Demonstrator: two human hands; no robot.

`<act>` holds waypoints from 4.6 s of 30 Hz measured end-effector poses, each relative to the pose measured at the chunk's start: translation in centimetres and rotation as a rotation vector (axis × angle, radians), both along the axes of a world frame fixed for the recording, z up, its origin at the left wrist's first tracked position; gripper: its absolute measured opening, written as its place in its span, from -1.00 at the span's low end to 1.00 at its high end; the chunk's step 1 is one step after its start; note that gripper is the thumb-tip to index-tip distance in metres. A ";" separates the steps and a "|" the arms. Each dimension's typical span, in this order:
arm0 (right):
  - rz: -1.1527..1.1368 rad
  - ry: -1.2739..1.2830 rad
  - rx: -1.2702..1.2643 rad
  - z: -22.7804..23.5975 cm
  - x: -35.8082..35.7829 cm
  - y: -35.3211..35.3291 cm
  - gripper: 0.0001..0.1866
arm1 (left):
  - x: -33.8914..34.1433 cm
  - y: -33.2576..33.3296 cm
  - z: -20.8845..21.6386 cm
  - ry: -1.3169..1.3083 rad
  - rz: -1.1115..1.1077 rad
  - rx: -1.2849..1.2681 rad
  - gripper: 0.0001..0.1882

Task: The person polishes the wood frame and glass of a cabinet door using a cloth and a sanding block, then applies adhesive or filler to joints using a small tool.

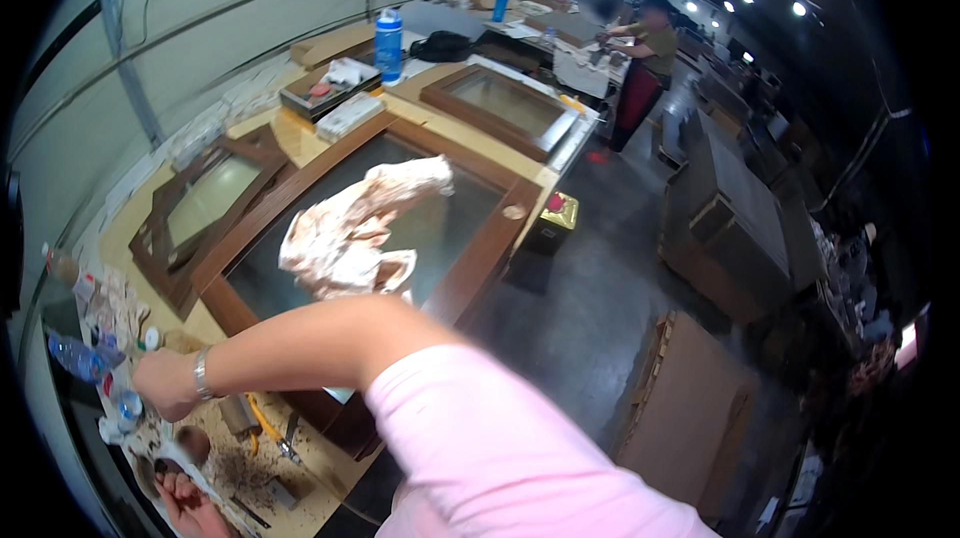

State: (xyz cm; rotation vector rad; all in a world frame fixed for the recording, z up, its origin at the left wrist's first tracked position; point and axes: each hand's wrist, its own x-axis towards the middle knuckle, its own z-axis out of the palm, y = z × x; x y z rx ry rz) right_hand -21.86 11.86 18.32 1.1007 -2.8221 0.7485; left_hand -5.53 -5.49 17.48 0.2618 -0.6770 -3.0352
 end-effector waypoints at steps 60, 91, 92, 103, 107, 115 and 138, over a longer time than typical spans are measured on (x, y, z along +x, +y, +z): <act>-0.838 -0.048 -0.287 -10.9 22.4 107.5 -0.50 | 0.9 94.0 -12.1 -0.074 -0.379 -0.880 -0.77; -0.706 -0.282 -0.257 -13.8 18.3 108.9 -0.47 | -2.6 98.8 -14.7 0.622 -0.196 -1.891 -0.69; -0.707 -0.283 -0.257 -13.8 18.3 108.9 -0.47 | -2.6 98.8 -14.6 0.626 -0.187 -1.900 -0.69; -0.702 -0.295 -0.248 -13.5 18.1 108.7 -0.48 | -2.7 99.1 -13.6 0.703 -0.126 -2.010 -0.65; -0.704 -0.309 -0.237 -13.5 18.1 108.6 -0.48 | -2.9 99.5 -13.3 0.711 -0.163 -2.024 -0.66; -0.702 -0.314 -0.236 -13.4 18.0 108.7 -0.48 | -2.8 99.0 -13.3 0.555 -0.170 -1.908 -0.78; -0.690 -0.306 -0.248 -13.4 17.9 108.7 -0.49 | -2.1 98.6 -14.7 -0.122 -0.417 -1.352 -0.77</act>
